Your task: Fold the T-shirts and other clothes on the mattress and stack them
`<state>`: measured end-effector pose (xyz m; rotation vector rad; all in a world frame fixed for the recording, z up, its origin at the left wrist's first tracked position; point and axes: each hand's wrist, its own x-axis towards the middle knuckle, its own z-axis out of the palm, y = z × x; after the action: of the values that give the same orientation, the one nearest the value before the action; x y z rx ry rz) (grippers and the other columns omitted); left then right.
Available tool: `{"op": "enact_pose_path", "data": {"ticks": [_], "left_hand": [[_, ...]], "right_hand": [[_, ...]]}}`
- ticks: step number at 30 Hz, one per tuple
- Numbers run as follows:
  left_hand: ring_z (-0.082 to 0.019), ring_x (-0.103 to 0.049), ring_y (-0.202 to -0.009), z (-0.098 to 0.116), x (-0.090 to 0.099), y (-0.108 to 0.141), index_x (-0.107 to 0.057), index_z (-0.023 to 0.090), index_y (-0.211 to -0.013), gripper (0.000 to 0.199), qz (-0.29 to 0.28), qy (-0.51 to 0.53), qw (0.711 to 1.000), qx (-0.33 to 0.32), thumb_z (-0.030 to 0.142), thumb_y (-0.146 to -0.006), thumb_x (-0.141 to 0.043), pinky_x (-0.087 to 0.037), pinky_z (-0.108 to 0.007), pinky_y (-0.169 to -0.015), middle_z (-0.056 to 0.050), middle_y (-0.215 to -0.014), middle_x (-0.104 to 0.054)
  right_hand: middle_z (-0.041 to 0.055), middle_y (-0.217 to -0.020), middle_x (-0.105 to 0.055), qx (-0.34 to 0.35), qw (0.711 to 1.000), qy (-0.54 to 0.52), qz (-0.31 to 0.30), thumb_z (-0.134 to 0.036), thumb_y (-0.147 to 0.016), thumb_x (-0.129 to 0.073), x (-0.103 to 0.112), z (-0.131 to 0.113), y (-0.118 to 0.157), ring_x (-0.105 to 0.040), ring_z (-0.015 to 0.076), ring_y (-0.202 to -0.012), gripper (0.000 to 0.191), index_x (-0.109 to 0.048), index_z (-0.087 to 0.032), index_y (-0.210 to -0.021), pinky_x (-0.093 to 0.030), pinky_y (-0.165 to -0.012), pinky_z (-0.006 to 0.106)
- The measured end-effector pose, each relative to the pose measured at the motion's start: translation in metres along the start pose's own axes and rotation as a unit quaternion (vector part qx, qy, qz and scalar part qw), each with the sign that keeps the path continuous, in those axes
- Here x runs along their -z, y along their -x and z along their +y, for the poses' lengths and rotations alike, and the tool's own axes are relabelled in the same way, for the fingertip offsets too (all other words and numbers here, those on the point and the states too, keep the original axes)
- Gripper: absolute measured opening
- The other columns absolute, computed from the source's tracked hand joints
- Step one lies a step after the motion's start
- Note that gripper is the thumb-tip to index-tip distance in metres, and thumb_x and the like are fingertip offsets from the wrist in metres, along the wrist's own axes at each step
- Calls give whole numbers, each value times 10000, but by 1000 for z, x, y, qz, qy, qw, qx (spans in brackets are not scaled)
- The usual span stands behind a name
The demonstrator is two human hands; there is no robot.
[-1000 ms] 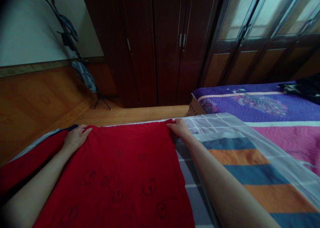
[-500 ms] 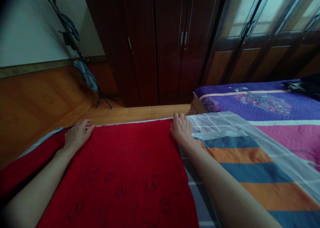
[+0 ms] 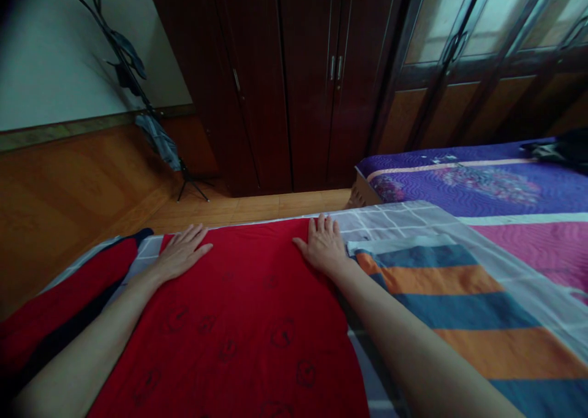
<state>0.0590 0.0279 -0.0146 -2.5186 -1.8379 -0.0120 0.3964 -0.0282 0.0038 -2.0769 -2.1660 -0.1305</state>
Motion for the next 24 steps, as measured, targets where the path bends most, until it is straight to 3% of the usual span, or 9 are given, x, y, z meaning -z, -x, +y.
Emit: {"op": "enact_pose_path", "data": {"ticks": [3, 5, 7, 11, 13, 15, 20, 22, 24], "left_hand": [[-255, -85, -1422, 13, 6, 1, -180, 178, -1478, 669, 23, 14, 997, -78, 564, -933, -221, -143, -472, -1131, -75, -1545, -140], [-228, -71, -1425, 30, 6, 2, -146, 239, -1482, 636, -1, 29, 987, -161, 563, -938, -216, -135, -451, -1139, -26, -1550, -116], [-222, -78, -1424, 34, 2, 2, -147, 259, -1480, 623, -28, 24, 982, -184, 560, -939, -221, -121, -453, -1143, -9, -1548, -120], [-262, -121, -1416, -2, -2, -3, -176, 181, -1477, 646, -37, -9, 998, -47, 531, -937, -231, -148, -499, -1126, -72, -1538, -164], [-301, -144, -1407, -12, 6, 1, -226, 135, -1465, 672, -37, -31, 999, 8, 532, -925, -273, -159, -521, -1116, -114, -1522, -216], [-302, -149, -1406, -1, 18, 16, -241, 121, -1461, 692, -33, -32, 999, -6, 546, -917, -297, -162, -497, -1123, -126, -1517, -230], [-213, -94, -1422, 64, 29, 71, -87, 312, -1478, 636, -101, 46, 966, -234, 581, -929, -261, -125, -429, -1146, 0, -1551, -109], [-227, -65, -1424, 58, 24, 85, -98, 295, -1480, 646, -90, 41, 973, -207, 581, -927, -271, -94, -448, -1146, -18, -1554, -74], [-239, -95, -1421, 34, 19, 97, -160, 218, -1480, 627, -70, 18, 993, -90, 534, -946, -251, -118, -452, -1140, -67, -1548, -112]], "right_hand": [[217, -1491, -242, 120, 992, -49, -4, -586, -883, -401, 3, -22, 15, -205, 369, -1370, 751, -311, -85, -1435, -190, -1097, 493], [158, -1509, -238, 260, 960, -99, -37, -631, -884, -343, 1, -38, 26, -190, 329, -1383, 729, -313, -164, -1443, -176, -1107, 477], [139, -1502, -269, 307, 943, -117, -49, -653, -888, -287, -4, -43, 29, -199, 319, -1382, 713, -340, -193, -1431, -170, -1106, 484], [200, -1445, -349, 123, 991, -57, 16, -585, -913, -315, -12, -20, 13, -287, 343, -1337, 667, -433, -110, -1366, -232, -1072, 456], [207, -1415, -386, 85, 995, -39, 35, -558, -918, -332, -14, -9, 5, -324, 336, -1312, 637, -474, -89, -1325, -256, -1056, 427], [195, -1399, -408, 90, 994, -36, 42, -543, -921, -338, -14, -6, 1, -337, 329, -1298, 606, -494, -99, -1302, -264, -1046, 424], [201, -1371, -427, 111, 992, -31, 49, -500, -933, -328, -17, -8, 2, -350, 345, -1272, 573, -490, -87, -1296, -285, -1016, 449], [207, -1358, -437, 118, 991, -25, 50, -491, -935, -322, -19, -8, 0, -371, 350, -1251, 570, -486, -83, -1298, -301, -997, 459], [197, -1347, -451, 122, 991, -17, 54, -492, -936, -316, -21, -6, -2, -390, 342, -1236, 564, -485, -96, -1300, -315, -985, 456]]}}
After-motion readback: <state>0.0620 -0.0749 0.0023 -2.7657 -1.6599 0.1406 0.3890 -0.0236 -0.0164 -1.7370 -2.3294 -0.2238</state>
